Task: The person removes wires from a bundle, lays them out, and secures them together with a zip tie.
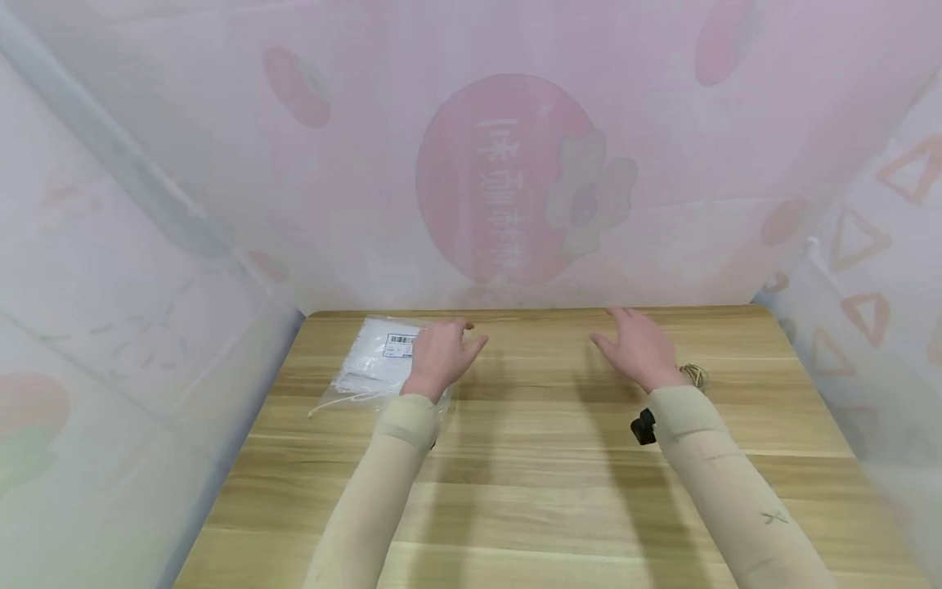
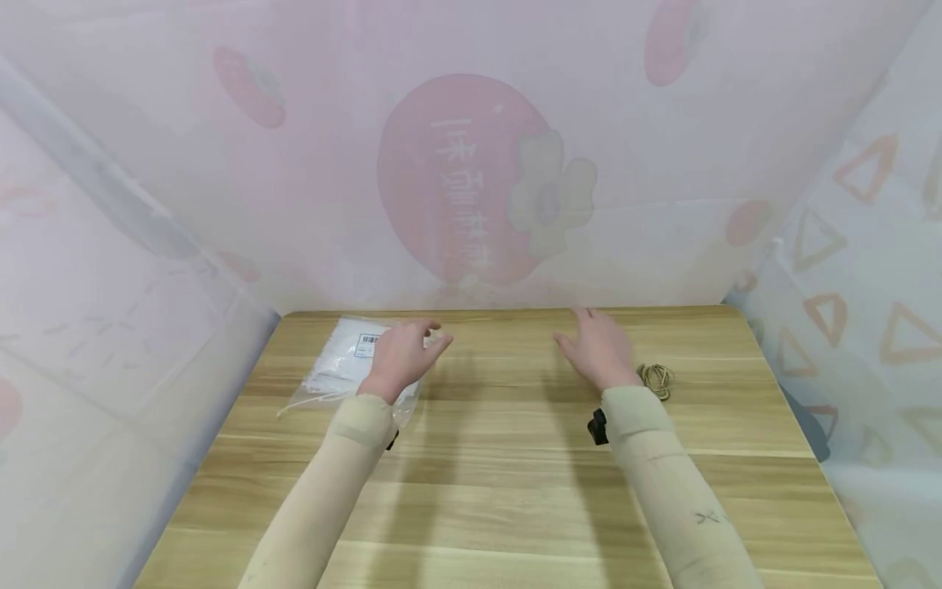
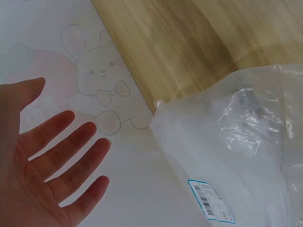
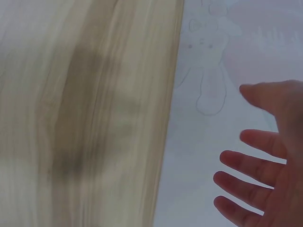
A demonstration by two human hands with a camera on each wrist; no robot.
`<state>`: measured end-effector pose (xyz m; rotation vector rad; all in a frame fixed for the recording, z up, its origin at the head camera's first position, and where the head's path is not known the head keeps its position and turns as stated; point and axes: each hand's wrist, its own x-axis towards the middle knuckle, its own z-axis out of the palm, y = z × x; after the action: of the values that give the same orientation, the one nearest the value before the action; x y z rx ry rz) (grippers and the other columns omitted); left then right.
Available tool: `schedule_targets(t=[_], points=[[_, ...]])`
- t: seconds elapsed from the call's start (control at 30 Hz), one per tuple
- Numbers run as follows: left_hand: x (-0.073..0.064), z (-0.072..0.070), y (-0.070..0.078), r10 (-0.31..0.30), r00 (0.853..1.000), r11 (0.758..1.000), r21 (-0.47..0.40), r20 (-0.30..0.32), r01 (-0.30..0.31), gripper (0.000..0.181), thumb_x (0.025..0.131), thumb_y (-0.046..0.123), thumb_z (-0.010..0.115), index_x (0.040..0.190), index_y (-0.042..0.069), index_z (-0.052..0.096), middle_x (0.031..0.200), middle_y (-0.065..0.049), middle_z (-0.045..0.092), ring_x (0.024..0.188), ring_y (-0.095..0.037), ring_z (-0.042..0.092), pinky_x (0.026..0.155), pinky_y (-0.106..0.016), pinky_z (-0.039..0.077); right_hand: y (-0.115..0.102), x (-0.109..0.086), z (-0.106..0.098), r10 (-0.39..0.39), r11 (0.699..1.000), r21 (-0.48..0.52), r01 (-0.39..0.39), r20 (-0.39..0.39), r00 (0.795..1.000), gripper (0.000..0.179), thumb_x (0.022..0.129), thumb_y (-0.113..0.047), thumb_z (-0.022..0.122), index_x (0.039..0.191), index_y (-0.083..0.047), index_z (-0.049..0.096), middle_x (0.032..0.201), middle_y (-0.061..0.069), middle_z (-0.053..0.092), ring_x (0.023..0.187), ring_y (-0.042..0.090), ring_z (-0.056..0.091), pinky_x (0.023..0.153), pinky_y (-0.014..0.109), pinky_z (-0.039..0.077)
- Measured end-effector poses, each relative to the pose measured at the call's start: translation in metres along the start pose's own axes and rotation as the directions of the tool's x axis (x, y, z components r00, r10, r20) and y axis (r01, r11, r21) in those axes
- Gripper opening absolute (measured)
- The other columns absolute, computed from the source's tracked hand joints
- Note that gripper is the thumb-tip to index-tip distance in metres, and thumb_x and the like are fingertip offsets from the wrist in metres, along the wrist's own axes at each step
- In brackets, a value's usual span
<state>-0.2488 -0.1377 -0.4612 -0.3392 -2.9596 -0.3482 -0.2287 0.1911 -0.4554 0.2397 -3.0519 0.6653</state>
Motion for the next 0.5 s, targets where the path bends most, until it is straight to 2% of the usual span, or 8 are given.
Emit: schedule_targets(t=[0.07, 0.13, 0.2, 0.3, 0.37, 0.5], points=[[-0.003, 0.003, -0.001, -0.01, 1.0, 1.0, -0.024, 0.027, 0.011, 0.047, 0.099, 0.052, 0.06, 0.121, 0.014, 0.074, 0.103, -0.008, 0.075, 0.065, -0.02, 0.062, 0.053, -0.036, 0.047, 0.007, -0.004, 0.0, 0.016, 1.0, -0.001, -0.016, 0.004, 1.0, 0.059, 0.103, -0.038, 0.058, 0.145, 0.003, 0.049, 0.145, 0.03, 0.047, 0.128, 0.05, 0.048, 0.097, 0.064, 0.043], [-0.006, 0.007, -0.001, -0.019, 0.999, 0.999, -0.038, 0.044, 0.02, 0.044, 0.1, 0.051, 0.061, 0.121, 0.014, 0.074, 0.102, -0.006, 0.074, 0.065, -0.019, 0.061, 0.05, -0.034, 0.045, 0.015, -0.009, -0.001, 0.04, 0.999, 0.01, -0.04, 0.008, 0.999, 0.053, 0.104, -0.035, 0.057, 0.141, 0.002, 0.054, 0.144, 0.029, 0.05, 0.124, 0.05, 0.051, 0.089, 0.061, 0.049], [-0.009, 0.009, -0.001, -0.022, 0.999, 0.998, -0.051, 0.049, 0.025, 0.042, 0.099, 0.049, 0.062, 0.12, 0.014, 0.074, 0.099, -0.005, 0.074, 0.068, -0.02, 0.063, 0.051, -0.034, 0.046, 0.024, -0.014, -0.003, 0.076, 0.997, 0.023, -0.077, 0.017, 0.997, 0.049, 0.104, -0.032, 0.056, 0.14, 0.001, 0.056, 0.142, 0.029, 0.051, 0.116, 0.048, 0.058, 0.072, 0.053, 0.055], [-0.013, 0.013, 0.0, -0.027, 0.998, 0.998, -0.062, 0.061, 0.031, 0.04, 0.099, 0.047, 0.062, 0.12, 0.015, 0.073, 0.098, -0.003, 0.074, 0.078, -0.022, 0.067, 0.057, -0.037, 0.05, 0.039, -0.019, -0.005, 0.123, 0.991, 0.043, -0.124, 0.024, 0.992, 0.046, 0.104, -0.029, 0.054, 0.139, 0.001, 0.057, 0.139, 0.03, 0.054, 0.096, 0.043, 0.065, 0.05, 0.042, 0.05], [-0.018, 0.015, 0.001, -0.028, 0.997, 0.996, -0.082, 0.071, 0.034, 0.04, 0.099, 0.047, 0.062, 0.12, 0.015, 0.073, 0.101, -0.003, 0.074, 0.084, -0.023, 0.069, 0.062, -0.039, 0.052, 0.05, -0.023, -0.006, 0.154, 0.987, 0.052, -0.155, 0.027, 0.988, 0.045, 0.104, -0.026, 0.052, 0.139, 0.002, 0.056, 0.137, 0.032, 0.054, 0.087, 0.039, 0.065, 0.046, 0.038, 0.046], [-0.026, 0.022, 0.002, -0.021, 0.997, 0.993, -0.111, 0.079, 0.03, 0.037, 0.099, 0.044, 0.064, 0.119, 0.014, 0.073, 0.106, -0.005, 0.075, 0.091, -0.023, 0.071, 0.069, -0.041, 0.055, 0.075, -0.028, -0.007, 0.199, 0.977, 0.071, -0.199, 0.014, 0.98, 0.044, 0.103, -0.019, 0.049, 0.139, 0.006, 0.054, 0.134, 0.036, 0.053, 0.07, 0.032, 0.059, 0.049, 0.039, 0.044]])
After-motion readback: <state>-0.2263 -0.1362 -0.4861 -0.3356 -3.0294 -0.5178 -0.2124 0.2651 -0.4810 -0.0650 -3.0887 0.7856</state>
